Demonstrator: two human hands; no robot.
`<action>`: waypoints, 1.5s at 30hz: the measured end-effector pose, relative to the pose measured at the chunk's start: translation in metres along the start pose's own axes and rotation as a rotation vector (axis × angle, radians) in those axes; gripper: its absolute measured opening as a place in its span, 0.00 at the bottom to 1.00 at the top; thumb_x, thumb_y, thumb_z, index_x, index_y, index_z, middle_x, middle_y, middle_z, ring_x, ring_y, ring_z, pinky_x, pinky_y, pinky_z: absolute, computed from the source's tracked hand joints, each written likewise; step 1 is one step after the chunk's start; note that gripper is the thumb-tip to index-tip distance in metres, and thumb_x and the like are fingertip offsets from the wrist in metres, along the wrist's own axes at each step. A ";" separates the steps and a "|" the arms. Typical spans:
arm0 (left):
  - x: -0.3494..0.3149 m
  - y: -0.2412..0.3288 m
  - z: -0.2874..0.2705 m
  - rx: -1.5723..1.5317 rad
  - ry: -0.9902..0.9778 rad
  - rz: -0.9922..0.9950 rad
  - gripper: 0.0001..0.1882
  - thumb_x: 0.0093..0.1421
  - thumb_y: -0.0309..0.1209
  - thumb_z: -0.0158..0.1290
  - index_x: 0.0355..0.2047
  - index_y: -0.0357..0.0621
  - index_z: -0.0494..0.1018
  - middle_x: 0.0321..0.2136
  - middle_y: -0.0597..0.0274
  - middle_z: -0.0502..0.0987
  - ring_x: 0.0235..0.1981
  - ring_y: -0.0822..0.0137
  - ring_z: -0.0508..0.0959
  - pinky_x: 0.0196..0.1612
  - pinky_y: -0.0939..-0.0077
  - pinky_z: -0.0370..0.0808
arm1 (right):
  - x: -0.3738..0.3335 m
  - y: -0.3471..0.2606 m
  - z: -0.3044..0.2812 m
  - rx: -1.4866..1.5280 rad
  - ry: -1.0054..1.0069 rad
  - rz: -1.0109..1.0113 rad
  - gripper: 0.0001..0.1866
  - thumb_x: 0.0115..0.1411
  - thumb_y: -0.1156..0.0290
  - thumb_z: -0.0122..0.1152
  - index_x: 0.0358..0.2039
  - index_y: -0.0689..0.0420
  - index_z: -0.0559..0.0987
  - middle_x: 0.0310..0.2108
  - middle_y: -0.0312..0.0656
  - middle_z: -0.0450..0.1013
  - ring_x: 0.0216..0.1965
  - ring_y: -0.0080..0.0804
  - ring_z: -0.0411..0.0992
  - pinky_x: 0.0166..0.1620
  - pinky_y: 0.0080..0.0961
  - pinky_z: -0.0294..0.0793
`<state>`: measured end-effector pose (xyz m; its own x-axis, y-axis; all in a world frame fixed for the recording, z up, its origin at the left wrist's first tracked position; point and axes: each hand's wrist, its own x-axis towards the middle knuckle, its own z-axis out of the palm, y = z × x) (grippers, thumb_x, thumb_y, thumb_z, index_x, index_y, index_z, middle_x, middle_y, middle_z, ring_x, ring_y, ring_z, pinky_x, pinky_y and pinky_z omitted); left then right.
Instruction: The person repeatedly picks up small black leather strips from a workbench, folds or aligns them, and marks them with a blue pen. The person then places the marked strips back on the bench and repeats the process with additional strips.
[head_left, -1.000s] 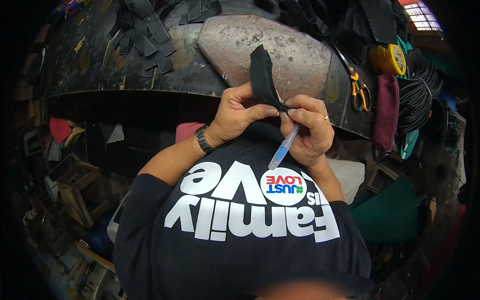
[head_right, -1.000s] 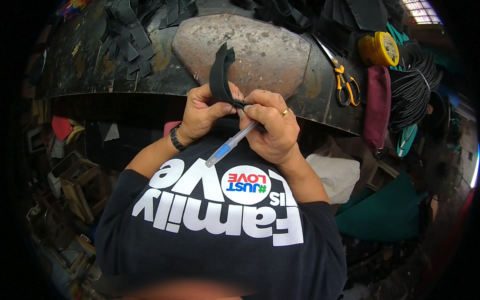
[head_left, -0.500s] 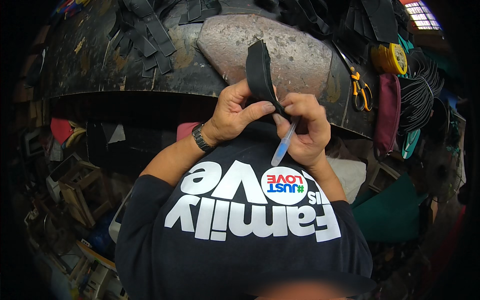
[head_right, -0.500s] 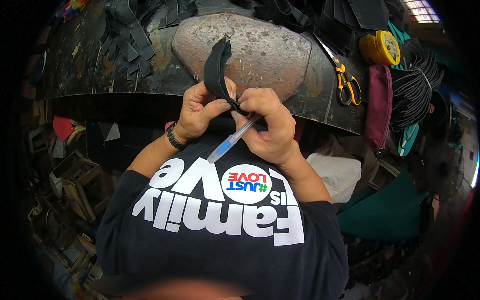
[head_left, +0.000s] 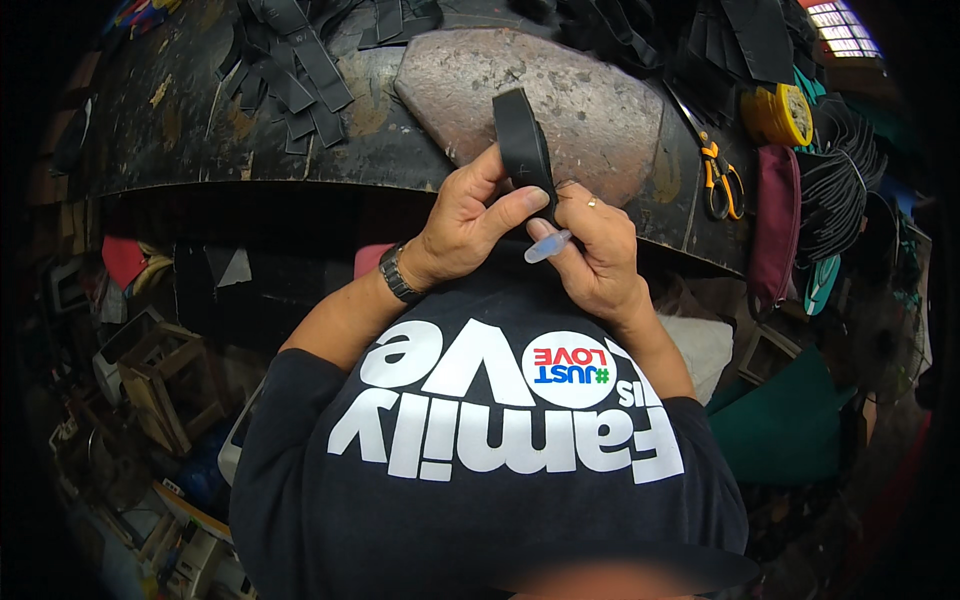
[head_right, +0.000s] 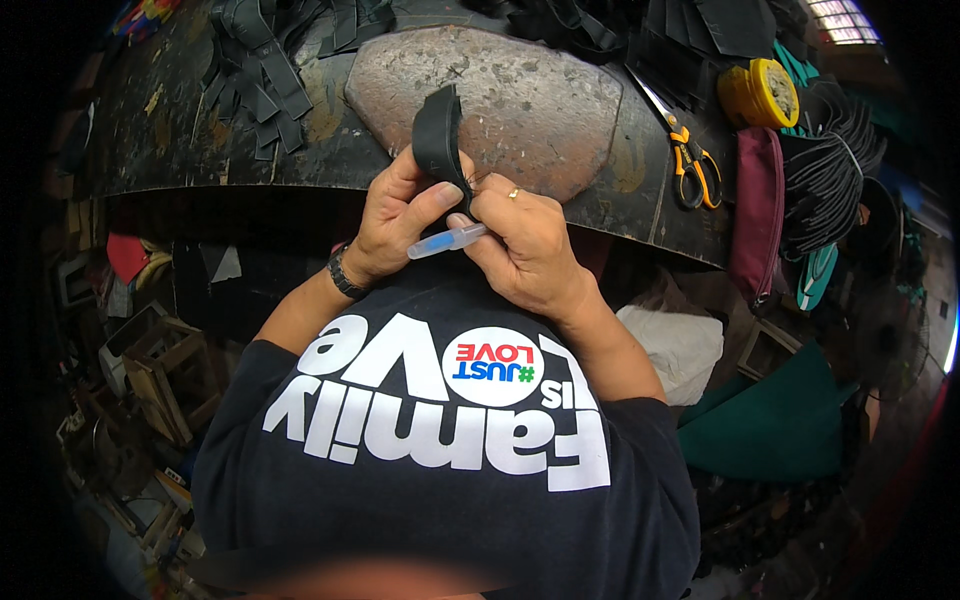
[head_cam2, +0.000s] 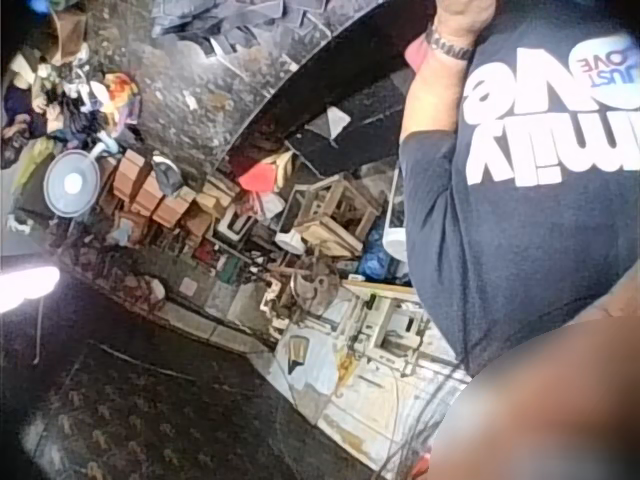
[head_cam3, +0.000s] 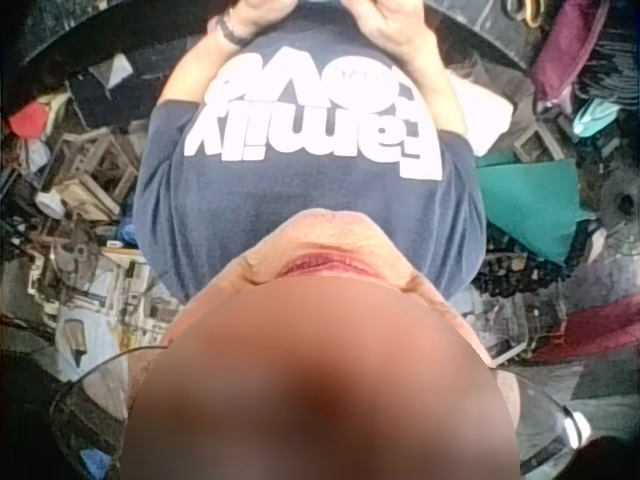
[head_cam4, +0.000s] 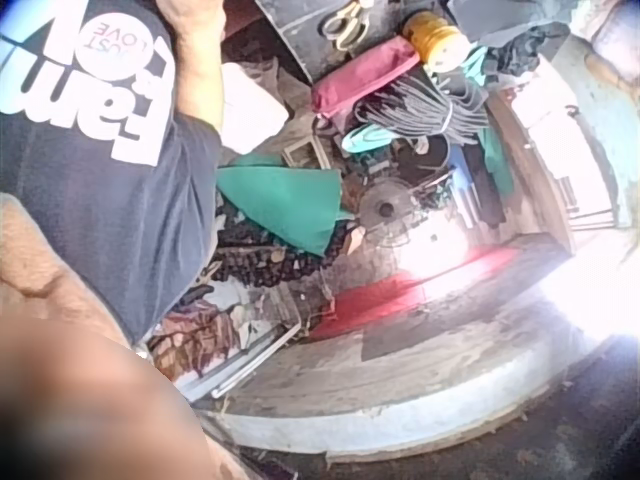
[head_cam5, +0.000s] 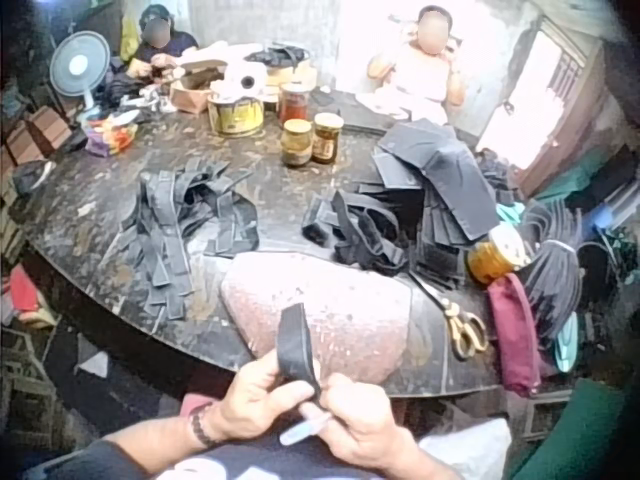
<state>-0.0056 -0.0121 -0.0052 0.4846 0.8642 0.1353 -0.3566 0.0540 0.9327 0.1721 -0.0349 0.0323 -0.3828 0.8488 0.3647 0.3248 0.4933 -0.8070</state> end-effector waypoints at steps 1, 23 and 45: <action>0.000 0.001 0.001 0.002 0.006 -0.008 0.12 0.64 0.25 0.47 0.47 0.39 0.67 0.39 0.65 0.72 0.39 0.77 0.70 0.47 0.80 0.68 | 0.000 0.000 -0.001 -0.005 -0.032 0.022 0.07 0.52 0.79 0.62 0.24 0.62 0.71 0.21 0.44 0.64 0.19 0.35 0.66 0.24 0.27 0.63; 0.005 0.005 -0.005 0.013 0.000 -0.058 0.17 0.68 0.30 0.45 0.55 0.38 0.62 0.28 0.76 0.67 0.24 0.87 0.61 0.27 0.92 0.59 | 0.007 0.010 -0.007 0.920 0.426 0.476 0.16 0.67 0.57 0.50 0.31 0.58 0.72 0.23 0.39 0.72 0.21 0.19 0.69 0.22 0.13 0.66; 0.093 0.026 -0.020 0.428 -0.054 0.138 0.10 0.67 0.31 0.46 0.45 0.39 0.68 0.31 0.70 0.71 0.32 0.82 0.68 0.36 0.86 0.67 | 0.010 0.020 -0.031 1.321 0.233 0.358 0.20 0.70 0.54 0.36 0.26 0.53 0.67 0.14 0.36 0.61 0.14 0.21 0.55 0.21 0.21 0.56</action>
<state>0.0142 0.0801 0.0247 0.5008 0.8209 0.2745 -0.0640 -0.2812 0.9575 0.2012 -0.0102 0.0343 -0.2594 0.9657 0.0098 -0.7266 -0.1885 -0.6606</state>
